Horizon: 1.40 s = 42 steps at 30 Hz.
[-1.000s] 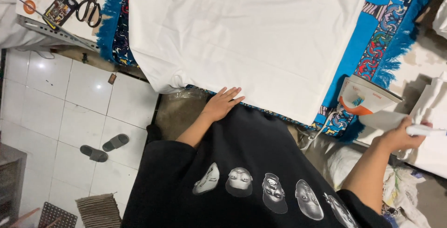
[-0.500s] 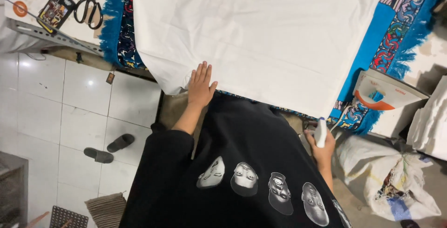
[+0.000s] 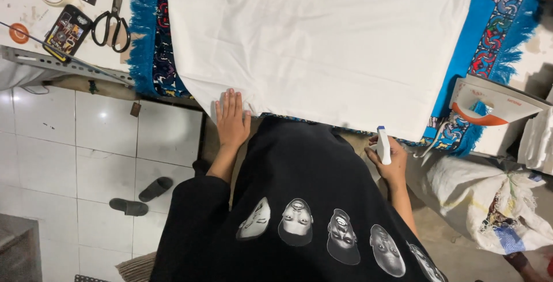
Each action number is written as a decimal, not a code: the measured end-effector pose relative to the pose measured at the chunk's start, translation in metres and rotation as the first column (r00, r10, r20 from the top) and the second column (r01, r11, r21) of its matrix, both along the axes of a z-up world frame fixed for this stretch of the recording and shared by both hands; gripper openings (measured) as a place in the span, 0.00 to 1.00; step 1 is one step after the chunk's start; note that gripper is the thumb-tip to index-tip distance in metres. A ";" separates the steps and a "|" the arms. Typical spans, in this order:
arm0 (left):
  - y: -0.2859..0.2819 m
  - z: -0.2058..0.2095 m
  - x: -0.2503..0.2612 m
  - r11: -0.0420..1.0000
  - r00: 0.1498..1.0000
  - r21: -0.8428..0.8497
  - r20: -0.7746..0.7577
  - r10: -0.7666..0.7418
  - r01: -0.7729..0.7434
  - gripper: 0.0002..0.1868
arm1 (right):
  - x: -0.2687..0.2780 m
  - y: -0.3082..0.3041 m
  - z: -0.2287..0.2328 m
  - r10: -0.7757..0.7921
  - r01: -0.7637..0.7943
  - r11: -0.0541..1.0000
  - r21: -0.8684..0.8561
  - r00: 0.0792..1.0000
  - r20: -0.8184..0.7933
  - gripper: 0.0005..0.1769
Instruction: The person unfolds a white shirt on a patterned mat, smooths it by hand, sprays it with water, and irons it with a handheld iron. They repeatedly adjust the shirt's position and continue ironing different sections.
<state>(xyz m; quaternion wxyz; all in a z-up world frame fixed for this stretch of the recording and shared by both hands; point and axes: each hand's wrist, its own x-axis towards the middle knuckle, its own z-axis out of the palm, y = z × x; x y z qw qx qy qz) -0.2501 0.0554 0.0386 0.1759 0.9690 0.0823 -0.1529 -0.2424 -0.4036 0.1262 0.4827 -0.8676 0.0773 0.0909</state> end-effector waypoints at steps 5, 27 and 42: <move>0.032 0.009 -0.009 0.986 0.988 0.070 0.037 0.147 -0.149 0.34 | 0.012 0.043 0.000 0.181 -0.183 0.981 -0.064 0.983 -0.029 0.13; 0.098 -0.099 -0.022 0.401 0.516 -0.534 -0.079 0.853 -0.745 0.27 | 0.079 0.236 0.015 0.474 -0.474 0.881 0.015 0.881 -0.006 0.17; 0.099 -0.098 -0.014 0.243 0.386 -0.720 -0.037 0.922 -0.650 0.11 | 0.086 0.257 0.006 0.525 -0.525 0.851 -0.007 0.851 -0.023 0.17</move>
